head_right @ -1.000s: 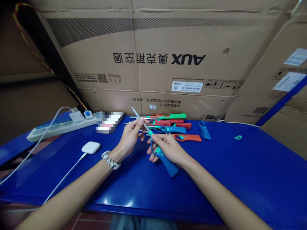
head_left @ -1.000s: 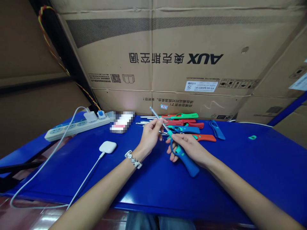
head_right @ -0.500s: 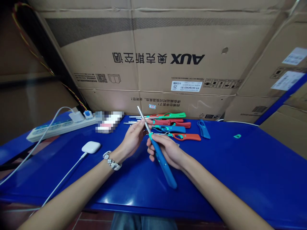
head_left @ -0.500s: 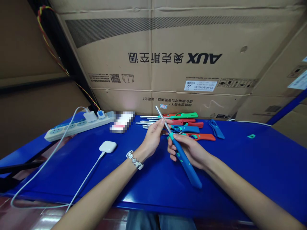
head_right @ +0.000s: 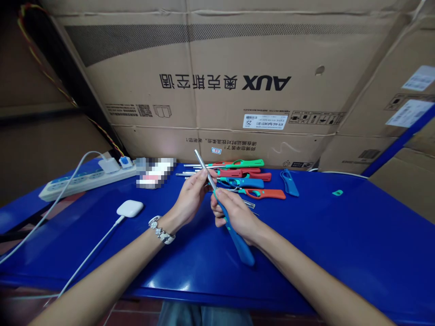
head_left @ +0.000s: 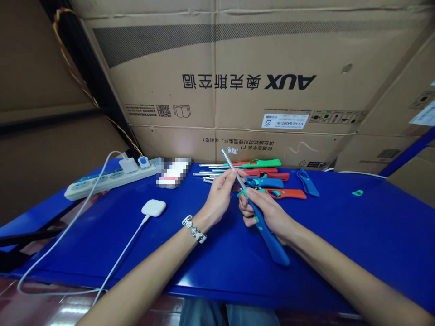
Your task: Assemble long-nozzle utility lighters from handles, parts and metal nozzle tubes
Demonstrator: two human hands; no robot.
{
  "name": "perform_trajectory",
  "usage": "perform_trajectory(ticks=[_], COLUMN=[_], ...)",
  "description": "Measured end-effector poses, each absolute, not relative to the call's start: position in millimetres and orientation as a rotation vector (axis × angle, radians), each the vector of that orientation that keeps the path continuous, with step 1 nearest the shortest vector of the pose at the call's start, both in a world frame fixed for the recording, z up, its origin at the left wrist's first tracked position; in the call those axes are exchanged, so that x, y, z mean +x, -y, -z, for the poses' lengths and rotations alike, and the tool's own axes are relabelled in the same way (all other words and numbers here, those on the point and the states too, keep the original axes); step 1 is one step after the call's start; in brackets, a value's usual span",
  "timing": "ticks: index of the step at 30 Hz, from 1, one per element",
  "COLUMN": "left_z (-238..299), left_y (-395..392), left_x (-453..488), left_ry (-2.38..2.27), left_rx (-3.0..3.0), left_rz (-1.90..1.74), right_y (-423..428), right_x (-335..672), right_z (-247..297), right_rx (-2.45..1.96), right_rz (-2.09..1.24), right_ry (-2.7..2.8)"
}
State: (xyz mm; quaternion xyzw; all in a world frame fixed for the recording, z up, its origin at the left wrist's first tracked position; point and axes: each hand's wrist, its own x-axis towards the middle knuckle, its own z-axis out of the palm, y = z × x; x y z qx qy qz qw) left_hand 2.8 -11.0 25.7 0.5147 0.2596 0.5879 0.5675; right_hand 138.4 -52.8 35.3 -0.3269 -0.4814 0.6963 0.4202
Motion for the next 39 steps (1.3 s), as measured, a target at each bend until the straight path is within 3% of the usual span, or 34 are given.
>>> perform_trajectory(ticks=[26, 32, 35, 39], left_z=[-27, -32, -32, -30], left_y=[11, 5, 9, 16], left_x=[3, -2, 7, 23], left_ry=[-0.663, -0.641, -0.647, -0.757], left_rx=[1.143, 1.004, 0.985, 1.075], left_rz=[-1.313, -1.455, -1.309, -1.062], right_y=[43, 37, 38, 41], right_x=[136, 150, 144, 130], right_z=[-31, -26, -21, -15], right_rx=[-0.816, -1.014, -1.041, -1.024], right_rz=[-1.844, -1.519, -1.391, -1.460], right_ry=[1.069, 1.573, 1.514, 1.345])
